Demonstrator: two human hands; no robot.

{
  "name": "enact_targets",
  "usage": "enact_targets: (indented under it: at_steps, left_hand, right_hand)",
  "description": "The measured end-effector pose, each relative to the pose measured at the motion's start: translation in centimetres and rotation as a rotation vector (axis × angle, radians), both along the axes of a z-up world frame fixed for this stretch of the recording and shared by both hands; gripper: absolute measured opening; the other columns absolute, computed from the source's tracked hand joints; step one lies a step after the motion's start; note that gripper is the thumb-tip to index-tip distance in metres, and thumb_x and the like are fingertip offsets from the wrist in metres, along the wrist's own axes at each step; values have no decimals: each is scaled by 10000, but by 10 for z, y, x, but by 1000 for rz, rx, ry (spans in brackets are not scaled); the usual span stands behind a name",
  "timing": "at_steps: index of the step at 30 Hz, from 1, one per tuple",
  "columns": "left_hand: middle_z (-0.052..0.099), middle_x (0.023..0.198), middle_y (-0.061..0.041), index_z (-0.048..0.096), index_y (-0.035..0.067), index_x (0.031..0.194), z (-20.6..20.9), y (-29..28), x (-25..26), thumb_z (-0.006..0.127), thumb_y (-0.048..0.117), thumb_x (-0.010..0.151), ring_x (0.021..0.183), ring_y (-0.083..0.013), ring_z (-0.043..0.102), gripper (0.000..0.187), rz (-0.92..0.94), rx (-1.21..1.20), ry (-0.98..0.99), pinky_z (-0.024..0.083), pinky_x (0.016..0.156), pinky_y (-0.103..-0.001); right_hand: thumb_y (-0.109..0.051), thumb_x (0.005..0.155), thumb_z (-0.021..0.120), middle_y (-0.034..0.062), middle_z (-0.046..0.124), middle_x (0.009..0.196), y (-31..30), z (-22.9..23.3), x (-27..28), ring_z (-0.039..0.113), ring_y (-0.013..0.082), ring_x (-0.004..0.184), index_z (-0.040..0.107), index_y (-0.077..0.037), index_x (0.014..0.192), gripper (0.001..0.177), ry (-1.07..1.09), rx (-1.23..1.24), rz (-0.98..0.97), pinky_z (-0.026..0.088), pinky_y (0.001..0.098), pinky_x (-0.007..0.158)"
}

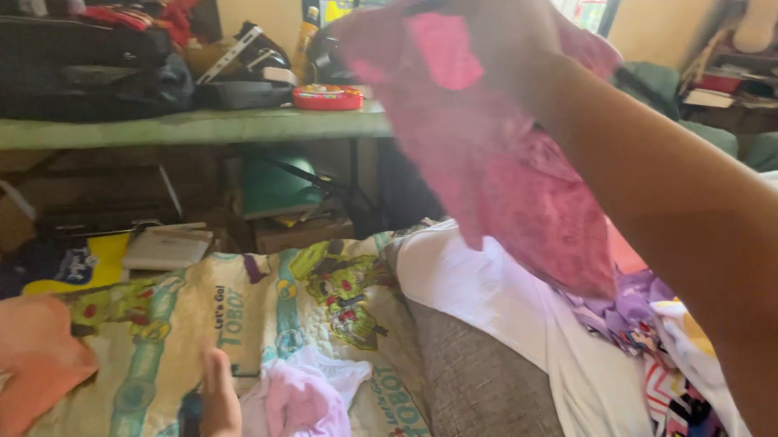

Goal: The person removes several small garments from hangers and folds them on a bed. They handle a pink top, a patterned dress, and a pink shirt, placing each folded item into a neat pile.

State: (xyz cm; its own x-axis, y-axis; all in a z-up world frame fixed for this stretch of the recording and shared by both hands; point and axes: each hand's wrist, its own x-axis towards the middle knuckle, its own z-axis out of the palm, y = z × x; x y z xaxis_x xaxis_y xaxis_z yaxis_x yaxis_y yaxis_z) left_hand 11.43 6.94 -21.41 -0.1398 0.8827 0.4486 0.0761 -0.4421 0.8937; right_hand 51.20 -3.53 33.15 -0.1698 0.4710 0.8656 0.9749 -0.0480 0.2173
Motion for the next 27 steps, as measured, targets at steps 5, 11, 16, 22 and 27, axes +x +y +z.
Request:
enact_targets:
  at_steps: [5, 11, 16, 22, 27]
  left_hand:
    - [221, 1707, -276, 165, -52, 1644, 243, -81, -44, 426, 520, 1140, 1601, -380, 212, 805, 441, 515, 78, 149, 1311, -483]
    - [636, 1258, -234, 522, 7, 1388, 408, -135, -87, 696, 404, 919, 1249, -417, 570, 639, 417, 690, 832, 356, 1054, -587]
    - [747, 862, -149, 780, 107, 1008, 378, -100, -138, 717, 331, 931, 823, -361, 720, 246, 265, 549, 796, 530, 680, -466]
    - [769, 839, -116, 764, 134, 1022, 323, -118, -165, 723, 360, 847, 754, -300, 755, 289, 130, 254, 736, 538, 651, -414]
    - [771, 923, -169, 726, 111, 1189, 255, -85, -162, 572, 371, 1033, 898, -345, 690, 340, -213, 200, 413, 538, 771, -384]
  right_hand:
    - [-151, 966, 642, 65, 684, 1043, 15, -4, -143, 689, 229, 921, 703, -114, 1222, 266, -297, -27, 517, 561, 364, 699]
    - [-130, 895, 660, 57, 566, 1133, -2, -39, -270, 645, 235, 996, 603, -127, 1396, 504, -874, 121, 646, 579, 366, 782]
    - [-105, 835, 670, 89, 594, 1084, 1, -93, -305, 659, 262, 952, 614, -78, 1347, 516, -738, -10, 814, 563, 378, 767]
    - [-152, 929, 599, 81, 702, 969, 11, -154, -285, 708, 300, 943, 630, -120, 1082, 159, -421, -369, 558, 568, 439, 783]
    - [-158, 928, 594, 79, 705, 940, 9, -178, -252, 713, 305, 925, 616, -117, 1039, 121, -369, -489, 362, 574, 431, 755]
